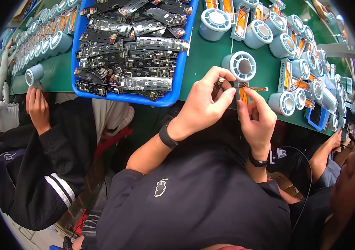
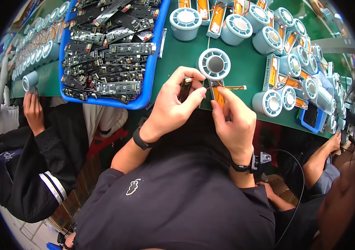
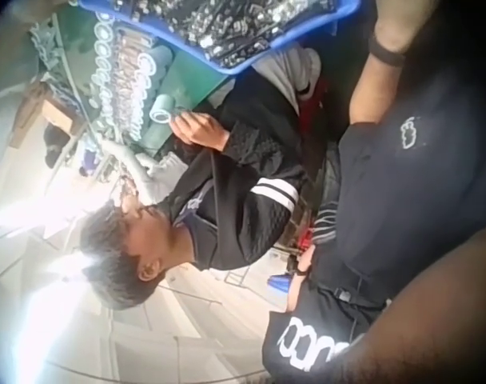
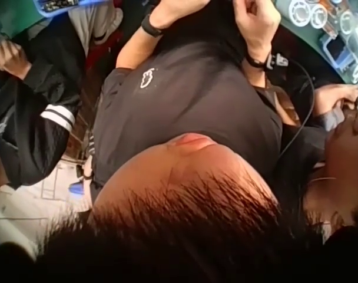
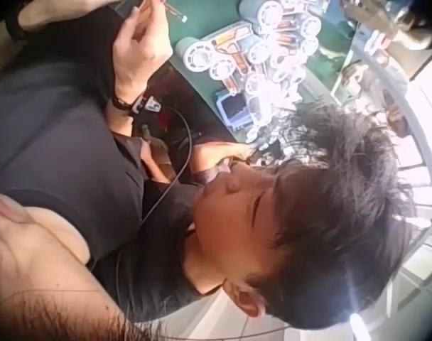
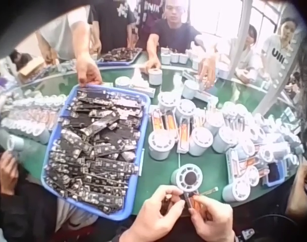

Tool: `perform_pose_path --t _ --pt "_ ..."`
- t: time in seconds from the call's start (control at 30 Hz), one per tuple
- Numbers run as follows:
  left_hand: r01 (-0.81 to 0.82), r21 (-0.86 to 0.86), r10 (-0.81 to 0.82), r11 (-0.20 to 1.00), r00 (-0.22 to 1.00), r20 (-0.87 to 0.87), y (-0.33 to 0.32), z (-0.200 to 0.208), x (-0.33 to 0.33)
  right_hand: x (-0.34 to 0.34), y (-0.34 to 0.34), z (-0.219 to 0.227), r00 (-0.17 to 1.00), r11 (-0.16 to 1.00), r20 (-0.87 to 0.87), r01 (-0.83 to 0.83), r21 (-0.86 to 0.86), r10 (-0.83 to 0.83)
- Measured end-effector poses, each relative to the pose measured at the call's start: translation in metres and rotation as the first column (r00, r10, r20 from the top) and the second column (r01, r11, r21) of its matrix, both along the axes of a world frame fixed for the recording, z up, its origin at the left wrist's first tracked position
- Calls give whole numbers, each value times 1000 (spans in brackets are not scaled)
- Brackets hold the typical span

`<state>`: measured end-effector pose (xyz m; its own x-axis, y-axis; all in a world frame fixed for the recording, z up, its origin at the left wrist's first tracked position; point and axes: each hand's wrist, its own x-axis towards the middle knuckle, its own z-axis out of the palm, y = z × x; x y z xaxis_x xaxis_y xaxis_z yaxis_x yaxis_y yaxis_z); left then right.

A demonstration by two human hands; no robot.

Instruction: The person picks up a circuit board from a blue tray and connects it to the wires of a handheld fan. They press the board into the fan handle, connect a battery to the board, and tuck the battery into the handle before placing the assembly on the table.

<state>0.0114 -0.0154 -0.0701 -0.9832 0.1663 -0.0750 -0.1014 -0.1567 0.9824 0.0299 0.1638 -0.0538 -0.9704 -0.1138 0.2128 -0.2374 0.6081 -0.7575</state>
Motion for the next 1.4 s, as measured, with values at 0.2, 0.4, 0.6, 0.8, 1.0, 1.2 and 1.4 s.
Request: perform_pose_path --t 0.2,0.4,0.6,0.8,1.0,1.2,1.4 --pt "-9 141 9 990 1000 1 -1 -3 -2 -19 -9 2 970 983 -186 -133 125 155" --pt "-55 196 63 979 997 -34 2 -8 -3 -23 -11 4 962 969 -192 -156 192 193" --pt "57 300 -73 952 996 42 -10 -2 -7 -26 -8 3 968 983 -179 -159 90 173" --pt "82 266 -102 960 993 63 -10 -5 -4 -24 -10 7 975 994 -196 -110 -5 107" --pt "118 294 -130 948 991 21 -7 -9 -2 -30 -10 -6 956 989 -270 -135 -63 114" --pt "128 218 -137 967 990 26 -10 0 2 -30 -11 -2 920 987 -361 -161 3 151" --pt "129 267 -153 955 986 72 -10 2 2 -26 -13 1 930 989 -338 -143 30 145"
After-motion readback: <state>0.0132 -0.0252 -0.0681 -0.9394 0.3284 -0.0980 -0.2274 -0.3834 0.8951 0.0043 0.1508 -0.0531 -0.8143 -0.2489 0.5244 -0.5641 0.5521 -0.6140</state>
